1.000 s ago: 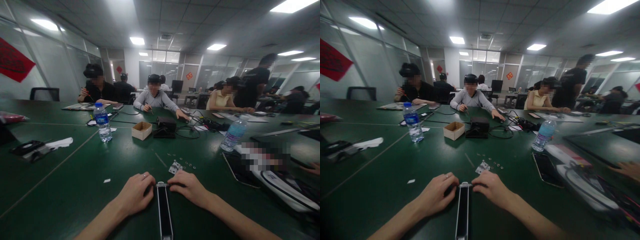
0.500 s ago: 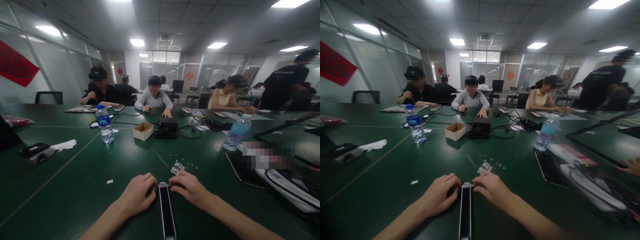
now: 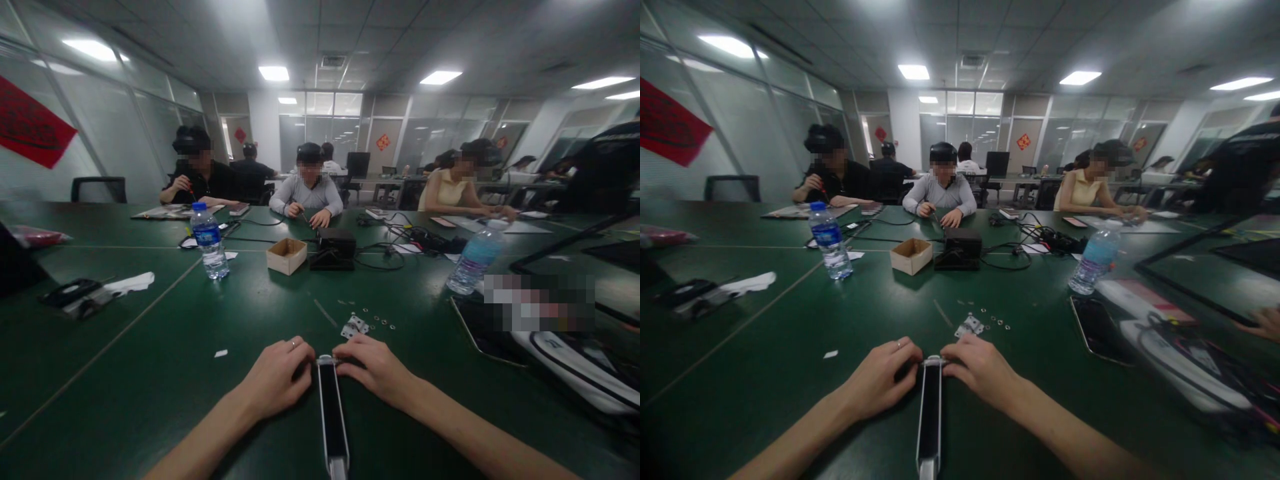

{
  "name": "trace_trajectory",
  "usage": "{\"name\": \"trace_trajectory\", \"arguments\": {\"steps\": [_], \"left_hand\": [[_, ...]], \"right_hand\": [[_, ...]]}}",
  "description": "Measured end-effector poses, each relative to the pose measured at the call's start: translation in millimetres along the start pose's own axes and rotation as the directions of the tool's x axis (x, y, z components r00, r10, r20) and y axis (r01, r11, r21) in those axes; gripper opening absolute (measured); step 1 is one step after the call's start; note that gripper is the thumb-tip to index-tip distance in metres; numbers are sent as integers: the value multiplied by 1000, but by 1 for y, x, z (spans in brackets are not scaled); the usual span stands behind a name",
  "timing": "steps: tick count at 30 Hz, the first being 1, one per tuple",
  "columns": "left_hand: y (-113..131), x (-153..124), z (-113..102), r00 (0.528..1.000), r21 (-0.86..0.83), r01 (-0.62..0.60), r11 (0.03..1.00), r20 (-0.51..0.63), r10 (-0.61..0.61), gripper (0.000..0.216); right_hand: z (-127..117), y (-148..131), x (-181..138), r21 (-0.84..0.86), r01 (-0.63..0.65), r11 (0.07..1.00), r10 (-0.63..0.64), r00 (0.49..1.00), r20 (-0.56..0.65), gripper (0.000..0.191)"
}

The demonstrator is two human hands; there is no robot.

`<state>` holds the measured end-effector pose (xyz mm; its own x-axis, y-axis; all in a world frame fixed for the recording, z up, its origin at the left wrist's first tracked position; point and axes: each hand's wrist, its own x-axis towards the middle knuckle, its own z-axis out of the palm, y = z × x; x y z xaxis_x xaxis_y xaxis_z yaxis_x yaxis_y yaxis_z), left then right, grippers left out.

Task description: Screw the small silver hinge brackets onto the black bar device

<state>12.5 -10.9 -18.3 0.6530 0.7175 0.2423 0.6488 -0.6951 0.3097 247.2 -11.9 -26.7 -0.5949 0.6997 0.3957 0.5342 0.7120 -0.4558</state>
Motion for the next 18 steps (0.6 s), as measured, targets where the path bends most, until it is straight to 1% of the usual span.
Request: {"name": "trace_trajectory", "arguments": {"steps": [5,11,18], "left_hand": [[0,0,0,1000,-8,-3,1000,-6,2,15],[0,-1,-1,1000,-5,-6,1000,-2,6,15],[1,0,-3,1000,-10,-4,1000,-7,4,15]], "right_hand": [[-1,1,0,-10,3,1000,-3,998,-58,24],[-1,0,0,-40,24,999,-27,998,-57,11],[-1,0,1,-49,32,998,-34,998,-50,8]]}}
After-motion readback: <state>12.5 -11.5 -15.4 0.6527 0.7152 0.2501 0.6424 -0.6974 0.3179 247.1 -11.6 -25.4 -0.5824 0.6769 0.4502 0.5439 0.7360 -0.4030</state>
